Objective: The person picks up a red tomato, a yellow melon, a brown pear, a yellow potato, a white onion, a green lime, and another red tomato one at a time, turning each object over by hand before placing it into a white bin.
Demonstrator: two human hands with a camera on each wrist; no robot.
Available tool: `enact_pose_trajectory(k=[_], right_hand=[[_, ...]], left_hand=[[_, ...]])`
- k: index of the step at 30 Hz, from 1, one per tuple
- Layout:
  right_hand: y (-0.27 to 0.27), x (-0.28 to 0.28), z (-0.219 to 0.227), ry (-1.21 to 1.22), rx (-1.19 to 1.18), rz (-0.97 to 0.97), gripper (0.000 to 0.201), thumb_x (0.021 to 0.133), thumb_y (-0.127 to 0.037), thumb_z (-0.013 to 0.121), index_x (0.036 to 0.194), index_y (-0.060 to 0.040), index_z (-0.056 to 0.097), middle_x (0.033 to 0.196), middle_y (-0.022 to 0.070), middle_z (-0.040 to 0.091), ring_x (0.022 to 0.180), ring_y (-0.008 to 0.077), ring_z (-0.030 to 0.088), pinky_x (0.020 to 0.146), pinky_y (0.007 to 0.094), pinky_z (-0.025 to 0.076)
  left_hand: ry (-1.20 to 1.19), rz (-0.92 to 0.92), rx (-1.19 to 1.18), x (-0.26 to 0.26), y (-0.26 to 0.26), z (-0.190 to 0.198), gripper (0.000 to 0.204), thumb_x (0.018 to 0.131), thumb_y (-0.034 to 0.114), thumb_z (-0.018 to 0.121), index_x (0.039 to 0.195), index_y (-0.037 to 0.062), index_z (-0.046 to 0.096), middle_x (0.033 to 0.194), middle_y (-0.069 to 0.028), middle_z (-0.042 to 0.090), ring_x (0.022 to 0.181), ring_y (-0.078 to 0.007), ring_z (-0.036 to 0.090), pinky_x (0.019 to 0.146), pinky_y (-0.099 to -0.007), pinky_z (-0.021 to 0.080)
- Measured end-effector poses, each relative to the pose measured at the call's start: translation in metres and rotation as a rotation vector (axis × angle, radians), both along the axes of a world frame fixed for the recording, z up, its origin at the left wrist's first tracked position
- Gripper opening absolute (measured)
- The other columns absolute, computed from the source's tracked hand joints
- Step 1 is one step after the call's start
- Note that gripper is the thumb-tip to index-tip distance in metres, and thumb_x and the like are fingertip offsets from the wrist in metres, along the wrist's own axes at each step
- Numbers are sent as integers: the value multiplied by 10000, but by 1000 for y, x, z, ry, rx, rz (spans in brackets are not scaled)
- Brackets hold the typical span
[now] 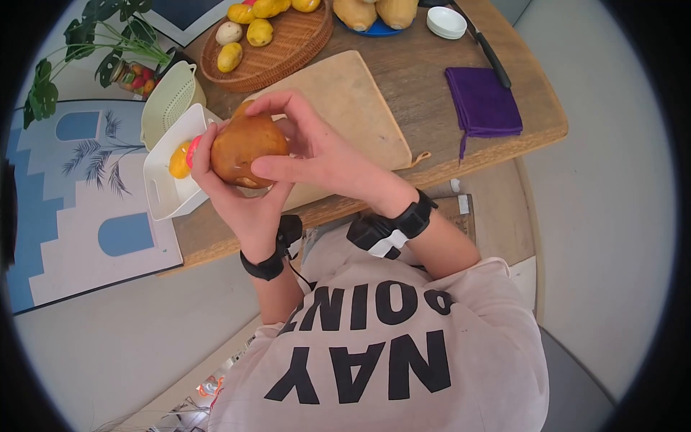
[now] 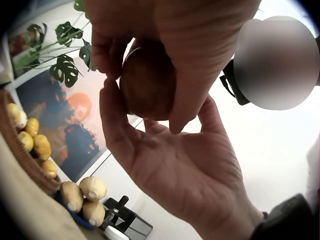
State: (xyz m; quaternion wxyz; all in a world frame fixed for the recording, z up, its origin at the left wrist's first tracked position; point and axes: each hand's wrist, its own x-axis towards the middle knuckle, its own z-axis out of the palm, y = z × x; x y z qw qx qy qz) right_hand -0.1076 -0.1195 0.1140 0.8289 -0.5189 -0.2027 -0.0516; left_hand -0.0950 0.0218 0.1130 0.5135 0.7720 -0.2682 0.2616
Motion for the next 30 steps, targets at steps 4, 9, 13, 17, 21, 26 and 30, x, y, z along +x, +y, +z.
enact_pose_trajectory(k=[4, 9, 13, 17, 21, 26, 30], right_hand=[[-9, 3, 9, 100, -10, 24, 545, 889, -159, 709, 1345, -60, 427, 1282, 71, 489, 1184, 165, 501, 971, 322, 457], [-13, 8, 1, 47, -58, -13, 487, 906, -183, 695, 1317, -64, 461, 1209, 38, 535, 1031, 114, 556, 831, 264, 485], [-16, 7, -4, 146, -103, -34, 441, 945, -215, 651, 1312, -58, 462, 1108, 26, 580, 884, 91, 583, 694, 234, 476], [-15, 7, 4, 224, -89, -3, 367, 971, -221, 615, 1270, -48, 494, 1032, 35, 605, 831, 92, 588, 659, 238, 477], [-16, 8, 1, 225, -101, 9, 327, 973, -202, 609, 1238, -35, 513, 1065, 43, 614, 883, 100, 598, 682, 242, 487], [-15, 10, -6, 29, -93, -98, 308, 924, -117, 658, 1196, -38, 537, 1148, 53, 606, 1034, 131, 594, 853, 270, 505], [-12, 16, -15, -167, -158, -174, 284, 890, -67, 685, 1146, -44, 564, 1178, 56, 595, 1085, 148, 588, 951, 298, 486]], left_hand=[[87, -224, -95, 6, 7, 2, 917, 617, 60, 872, 1369, 64, 346, 1394, -148, 422, 1263, -266, 460, 1057, -387, 389], [139, -249, -232, 3, 4, 6, 914, 640, 18, 850, 1393, 64, 334, 1432, -152, 405, 1304, -255, 440, 1086, -390, 381], [277, -152, -326, -1, 3, 13, 923, 656, 5, 836, 1426, 56, 329, 1447, -137, 393, 1315, -246, 428, 1097, -394, 375], [221, -290, -148, 8, 14, 8, 920, 680, 43, 832, 1444, 54, 318, 1469, -120, 373, 1324, -243, 420, 1094, -392, 373], [253, -250, -97, 4, 11, 13, 865, 746, 139, 804, 1452, 60, 311, 1433, -121, 404, 1317, -231, 419, 1089, -378, 370], [648, -279, -384, 3, 18, 7, 739, 854, 249, 716, 1446, 57, 316, 1356, -103, 437, 1254, -210, 461, 1041, -343, 414], [752, -282, -510, 3, 18, 13, 696, 850, 176, 707, 1427, 55, 337, 1345, -91, 439, 1229, -204, 482, 1010, -331, 439]])
